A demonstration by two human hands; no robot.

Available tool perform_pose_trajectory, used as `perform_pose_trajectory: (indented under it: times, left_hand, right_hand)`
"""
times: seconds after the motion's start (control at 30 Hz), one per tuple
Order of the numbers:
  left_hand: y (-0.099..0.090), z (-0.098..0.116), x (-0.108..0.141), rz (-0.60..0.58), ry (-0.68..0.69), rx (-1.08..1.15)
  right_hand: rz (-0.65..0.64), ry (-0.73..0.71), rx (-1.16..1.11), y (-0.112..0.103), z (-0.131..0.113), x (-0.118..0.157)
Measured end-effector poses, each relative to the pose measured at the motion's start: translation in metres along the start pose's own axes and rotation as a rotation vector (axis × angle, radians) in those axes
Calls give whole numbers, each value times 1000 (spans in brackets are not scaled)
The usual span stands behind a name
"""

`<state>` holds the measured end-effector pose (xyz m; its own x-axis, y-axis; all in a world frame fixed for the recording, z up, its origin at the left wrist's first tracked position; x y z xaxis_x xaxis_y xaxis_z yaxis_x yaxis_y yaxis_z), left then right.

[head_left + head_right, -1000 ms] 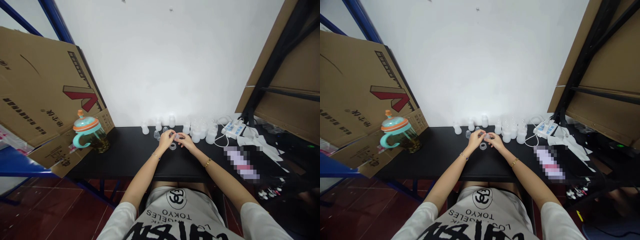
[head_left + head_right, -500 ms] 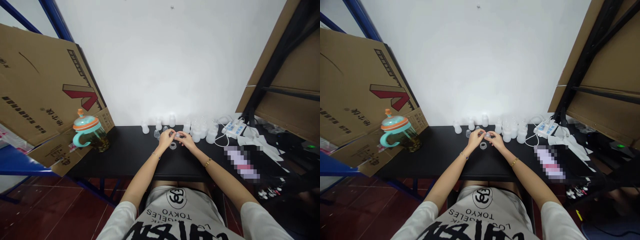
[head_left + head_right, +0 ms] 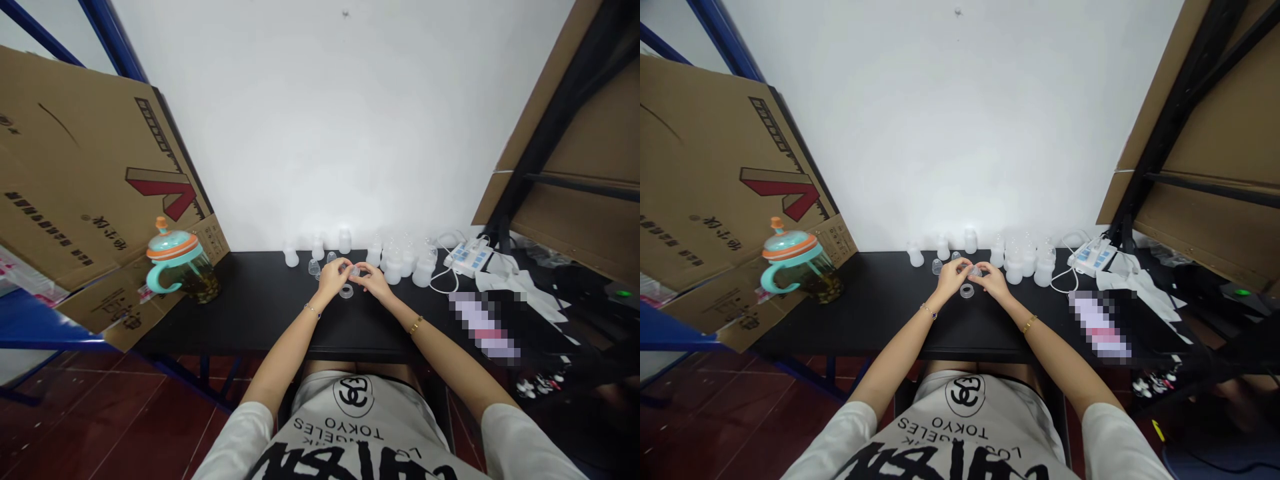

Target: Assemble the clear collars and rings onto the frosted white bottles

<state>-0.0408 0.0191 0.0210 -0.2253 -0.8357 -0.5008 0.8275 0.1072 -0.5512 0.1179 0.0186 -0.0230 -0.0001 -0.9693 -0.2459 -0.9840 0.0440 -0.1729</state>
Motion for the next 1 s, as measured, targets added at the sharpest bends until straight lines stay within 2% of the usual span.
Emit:
perform_pose_trajectory:
  times: [0.17, 0.7, 1.0]
  left_hand:
    - [3, -7, -2, 14, 33, 100]
    - [4, -9, -2, 56, 24, 98]
    - [5, -8, 0, 27, 19, 114]
  right_hand:
    - [12, -40, 35, -1, 1, 0]
    - [32, -62, 49, -2, -1, 0]
    - [34, -48, 56, -2, 0, -1]
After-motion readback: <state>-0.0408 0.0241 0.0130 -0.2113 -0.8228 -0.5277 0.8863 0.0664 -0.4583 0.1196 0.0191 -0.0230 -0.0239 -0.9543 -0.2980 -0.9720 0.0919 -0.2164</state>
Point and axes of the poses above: each hand's wrist, its own x-axis away from the middle knuckle, its own y-axis out of the palm, z = x × y, the point moved 4 cm from there along -x, towards the middle knuckle
